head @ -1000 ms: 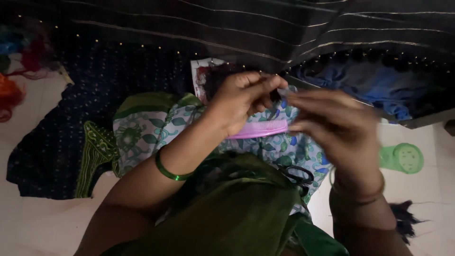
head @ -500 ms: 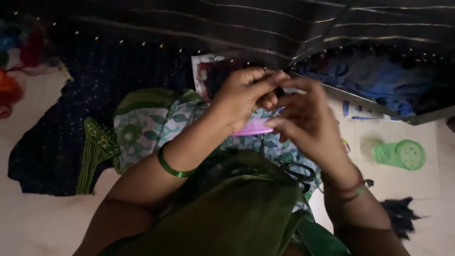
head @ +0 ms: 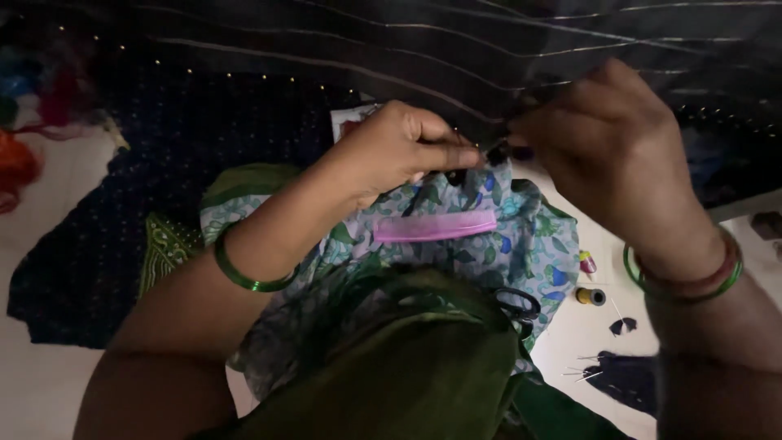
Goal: Manually sewing or attaching decorative elements to fabric/garment.
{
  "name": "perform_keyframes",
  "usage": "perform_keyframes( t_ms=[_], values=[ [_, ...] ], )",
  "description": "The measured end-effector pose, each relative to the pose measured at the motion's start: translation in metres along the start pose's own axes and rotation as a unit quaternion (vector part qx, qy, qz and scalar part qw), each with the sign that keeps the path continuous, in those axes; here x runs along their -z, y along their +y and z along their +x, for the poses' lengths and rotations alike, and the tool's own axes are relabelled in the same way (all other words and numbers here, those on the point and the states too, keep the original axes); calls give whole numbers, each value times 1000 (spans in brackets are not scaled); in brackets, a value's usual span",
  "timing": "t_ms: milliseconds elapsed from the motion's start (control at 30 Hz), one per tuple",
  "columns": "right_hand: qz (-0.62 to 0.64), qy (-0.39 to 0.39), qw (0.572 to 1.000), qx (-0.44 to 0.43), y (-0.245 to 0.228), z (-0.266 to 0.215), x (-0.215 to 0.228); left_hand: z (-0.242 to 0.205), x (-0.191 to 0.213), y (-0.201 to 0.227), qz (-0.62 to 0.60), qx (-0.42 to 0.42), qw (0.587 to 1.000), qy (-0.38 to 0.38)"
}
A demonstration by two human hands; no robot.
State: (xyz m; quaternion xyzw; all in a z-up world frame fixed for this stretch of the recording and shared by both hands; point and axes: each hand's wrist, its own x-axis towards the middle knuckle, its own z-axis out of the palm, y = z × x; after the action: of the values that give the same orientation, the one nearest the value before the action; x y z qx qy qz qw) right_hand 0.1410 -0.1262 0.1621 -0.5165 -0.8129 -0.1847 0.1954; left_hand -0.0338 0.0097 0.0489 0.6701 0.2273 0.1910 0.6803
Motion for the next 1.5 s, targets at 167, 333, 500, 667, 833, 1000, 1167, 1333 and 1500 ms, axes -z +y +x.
perform_keyframes(
  t_ms=[167, 333, 500, 667, 833, 1000, 1167, 1333, 1500],
  values=[
    [50, -34, 995, 81, 10, 31, -8, -1, -3, -9, 58, -69, 996, 12],
    [57, -80, 988, 116, 4, 53, -22, -3, -20, -44, 19, -149, 985, 83],
    [58, -79, 990, 98, 16, 57, -45, -8, -30, -48, -62, -177, 969, 159],
    [-84, -125, 986, 74, 11, 61, -51, -28, -22, -11, 191, -309, 883, 299],
    [-5, -75, 996, 51, -2, 51, -28, -28, -28, -5, 382, -393, 784, 291],
    [96, -14, 992, -82, -8, 6, -23, -11, -31, -43, -8, -118, 976, 180],
    [288, -21, 930, -229, -16, -28, -47, -8, -32, -51, -252, -85, 961, 75],
    [173, -61, 977, -109, -5, -41, -40, -17, -30, -38, -229, -112, 963, 89],
    [147, -63, 987, -11, -10, -3, -22, -27, -27, -18, 8, -155, 974, 163]
  ],
)
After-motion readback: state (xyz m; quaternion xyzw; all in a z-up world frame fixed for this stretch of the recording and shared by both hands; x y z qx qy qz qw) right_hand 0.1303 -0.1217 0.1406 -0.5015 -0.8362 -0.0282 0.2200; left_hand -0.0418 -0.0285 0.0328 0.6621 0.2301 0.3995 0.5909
